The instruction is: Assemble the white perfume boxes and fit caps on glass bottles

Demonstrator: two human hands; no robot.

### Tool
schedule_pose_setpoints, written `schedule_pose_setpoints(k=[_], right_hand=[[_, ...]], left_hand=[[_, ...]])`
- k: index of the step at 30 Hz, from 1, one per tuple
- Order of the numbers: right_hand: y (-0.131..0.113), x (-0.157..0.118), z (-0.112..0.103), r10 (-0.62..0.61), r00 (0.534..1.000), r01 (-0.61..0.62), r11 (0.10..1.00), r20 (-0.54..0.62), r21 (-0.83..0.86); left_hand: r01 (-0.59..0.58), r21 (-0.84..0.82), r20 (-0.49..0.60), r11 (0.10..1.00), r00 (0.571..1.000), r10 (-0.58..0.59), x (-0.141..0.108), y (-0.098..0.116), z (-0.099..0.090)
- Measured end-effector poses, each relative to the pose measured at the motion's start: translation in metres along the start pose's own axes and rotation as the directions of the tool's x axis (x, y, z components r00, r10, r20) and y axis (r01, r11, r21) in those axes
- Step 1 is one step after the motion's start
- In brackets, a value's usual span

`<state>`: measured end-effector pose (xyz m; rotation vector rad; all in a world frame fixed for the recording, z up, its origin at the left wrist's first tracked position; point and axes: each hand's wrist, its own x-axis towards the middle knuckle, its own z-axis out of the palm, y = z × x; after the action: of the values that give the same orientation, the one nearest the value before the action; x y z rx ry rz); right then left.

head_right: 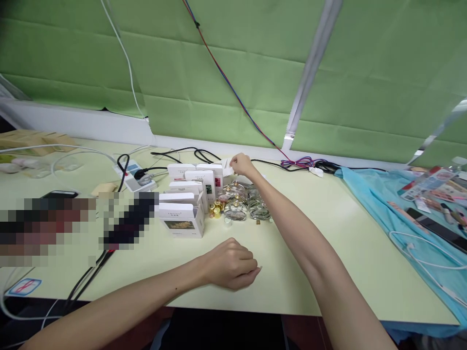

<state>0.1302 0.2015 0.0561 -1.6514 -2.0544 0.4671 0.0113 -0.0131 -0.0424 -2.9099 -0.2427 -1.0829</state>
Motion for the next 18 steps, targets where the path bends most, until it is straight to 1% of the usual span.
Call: schedule_pose_setpoints(k=[3, 7, 8, 10, 12, 14, 15, 18], right_hand=[[0.001, -0.010, -0.013, 0.022, 0.994, -0.015, 0.998, -0.106, 0.065], [0.012, -0.030, -0.034, 0.043, 0.963, -0.011, 0.993, -0.265, 0.119], [0.017, -0.037, -0.038, 0.048, 0.949, -0.005, 0.991, -0.312, 0.135], [0.029, -0.051, -0.046, 0.073, 0.895, 0.044, 0.967, -0.439, 0.252], [0.043, -0.067, -0.052, 0.095, 0.851, 0.129, 0.915, -0.517, 0.381], [0.054, -0.084, -0.055, 0.138, 0.821, 0.195, 0.844, -0.554, 0.499], [0.059, -0.094, -0.056, 0.176, 0.809, 0.211, 0.803, -0.560, 0.557], [0.068, -0.123, -0.056, 0.241, 0.796, 0.283, 0.664, -0.556, 0.692]], left_hand=[[-0.002, 0.008, 0.012, 1.000, 1.000, 0.002, 0.000, -0.001, 0.000], [0.008, 0.016, 0.019, 1.000, 1.000, -0.008, 0.000, -0.001, -0.001], [0.008, 0.015, 0.015, 1.000, 1.000, -0.009, 0.000, -0.001, -0.001], [0.005, 0.011, 0.014, 1.000, 1.000, -0.005, 0.001, -0.001, -0.002], [-0.002, 0.007, 0.019, 1.000, 1.000, 0.002, 0.001, -0.001, -0.003], [-0.009, 0.006, 0.024, 1.000, 1.000, 0.008, 0.002, -0.001, -0.004], [-0.010, 0.008, 0.020, 1.000, 1.000, 0.010, 0.002, 0.000, -0.004], [0.001, 0.018, -0.008, 1.000, 1.000, -0.001, 0.003, 0.000, -0.005]])
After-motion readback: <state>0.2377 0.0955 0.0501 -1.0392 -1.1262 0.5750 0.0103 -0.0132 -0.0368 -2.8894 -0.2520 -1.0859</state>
